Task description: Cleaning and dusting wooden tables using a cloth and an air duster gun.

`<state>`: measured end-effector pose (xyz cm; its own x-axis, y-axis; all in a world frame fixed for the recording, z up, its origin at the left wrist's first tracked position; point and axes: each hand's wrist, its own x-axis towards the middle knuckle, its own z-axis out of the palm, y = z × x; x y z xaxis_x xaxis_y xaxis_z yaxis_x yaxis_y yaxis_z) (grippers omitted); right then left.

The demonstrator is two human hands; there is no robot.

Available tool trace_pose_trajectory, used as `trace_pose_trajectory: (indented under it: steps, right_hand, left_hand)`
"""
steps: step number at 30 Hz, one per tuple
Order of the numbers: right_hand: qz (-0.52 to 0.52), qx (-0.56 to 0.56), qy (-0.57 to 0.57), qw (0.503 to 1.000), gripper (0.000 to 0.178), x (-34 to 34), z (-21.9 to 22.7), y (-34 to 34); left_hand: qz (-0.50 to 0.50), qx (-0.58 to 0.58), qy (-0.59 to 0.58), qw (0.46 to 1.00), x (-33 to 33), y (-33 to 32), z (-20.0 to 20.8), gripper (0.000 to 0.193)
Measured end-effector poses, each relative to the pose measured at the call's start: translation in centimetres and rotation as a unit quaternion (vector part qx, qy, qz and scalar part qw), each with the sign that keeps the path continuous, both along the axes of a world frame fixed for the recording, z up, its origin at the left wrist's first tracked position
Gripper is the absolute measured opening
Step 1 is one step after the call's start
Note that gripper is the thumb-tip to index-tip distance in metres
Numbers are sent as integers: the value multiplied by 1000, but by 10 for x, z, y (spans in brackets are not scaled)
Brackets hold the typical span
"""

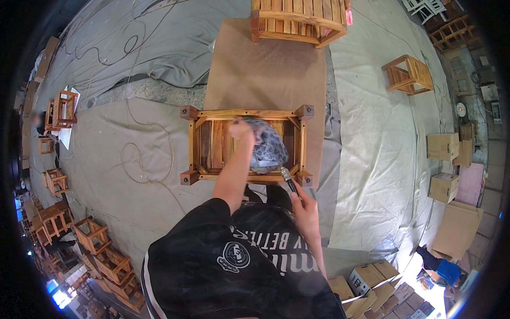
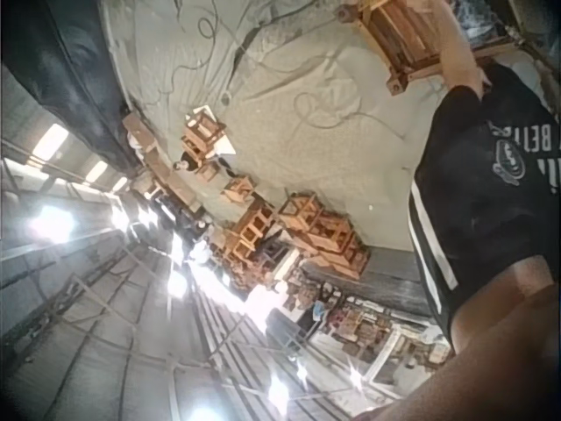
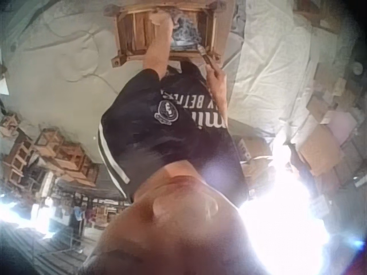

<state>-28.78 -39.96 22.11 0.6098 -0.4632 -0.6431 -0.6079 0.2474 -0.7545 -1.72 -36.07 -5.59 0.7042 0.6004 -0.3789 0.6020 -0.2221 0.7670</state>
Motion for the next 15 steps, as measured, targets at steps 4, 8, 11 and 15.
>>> trace_pose_trajectory:
  steps: [4, 8, 11, 15]
  right_hand:
    - [-3, -15, 2, 1000, 39, -3, -4, 0]
    - [16, -27, 6, 1000, 38, 2, 0, 6]
    - [78, -108, 10, 991, 39, 1, -13, 13]
    - [199, -218, -30, 955, 39, 2, -32, 21]
  left_hand:
    - [-21, 19, -36, 999, 29, 81, 5, 22]
    - [-193, 134, -111, 966, 15, 100, -7, 20]
    - [-301, 150, -136, 932, -7, 78, -31, 18]
    - [-559, 54, -73, 824, -48, 13, 0, 26]
